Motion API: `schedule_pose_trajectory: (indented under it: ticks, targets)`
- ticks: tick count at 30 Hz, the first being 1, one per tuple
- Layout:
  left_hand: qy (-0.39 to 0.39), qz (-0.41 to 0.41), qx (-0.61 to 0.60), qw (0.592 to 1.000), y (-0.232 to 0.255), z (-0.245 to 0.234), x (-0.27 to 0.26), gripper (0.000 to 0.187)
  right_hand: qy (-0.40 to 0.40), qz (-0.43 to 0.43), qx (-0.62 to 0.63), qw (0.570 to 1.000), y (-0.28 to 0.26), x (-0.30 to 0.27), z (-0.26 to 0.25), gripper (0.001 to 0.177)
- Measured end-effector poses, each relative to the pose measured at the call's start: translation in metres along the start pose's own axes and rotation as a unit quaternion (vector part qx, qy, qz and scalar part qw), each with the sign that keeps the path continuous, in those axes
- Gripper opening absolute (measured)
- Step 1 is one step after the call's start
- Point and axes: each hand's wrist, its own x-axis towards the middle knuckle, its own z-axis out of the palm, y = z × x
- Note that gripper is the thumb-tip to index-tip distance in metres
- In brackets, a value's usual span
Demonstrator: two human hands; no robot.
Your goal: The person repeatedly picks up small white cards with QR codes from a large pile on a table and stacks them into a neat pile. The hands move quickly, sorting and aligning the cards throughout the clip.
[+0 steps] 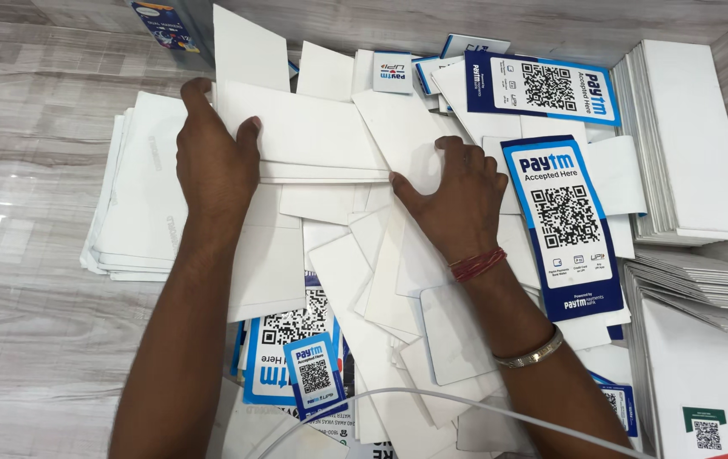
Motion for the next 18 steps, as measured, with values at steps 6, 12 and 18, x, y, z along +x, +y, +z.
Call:
schedule_pose_trajectory:
  ticks: [6, 12, 18]
  targets:
    - [0.072, 0.078, -0.001, 0.994, -0.007, -0.012, 0.0, 0.066, -0.011, -0.071, -0.009, 0.997, -0.004, 0.0, -0.003, 0.084]
    - [0.168, 0.118, 0.054, 0.977, 0.015, -0.035, -0.002, 0.061, -0.062, -0.05, 0.017, 0.997, -0.003, 0.002, -0.005, 0.08]
    - [0.163, 0.121, -0.091, 0.975, 0.029, -0.057, -0.006, 0.04, -0.077, -0.033, 0.14, 0.987, 0.001, 0.01, -0.011, 0.077]
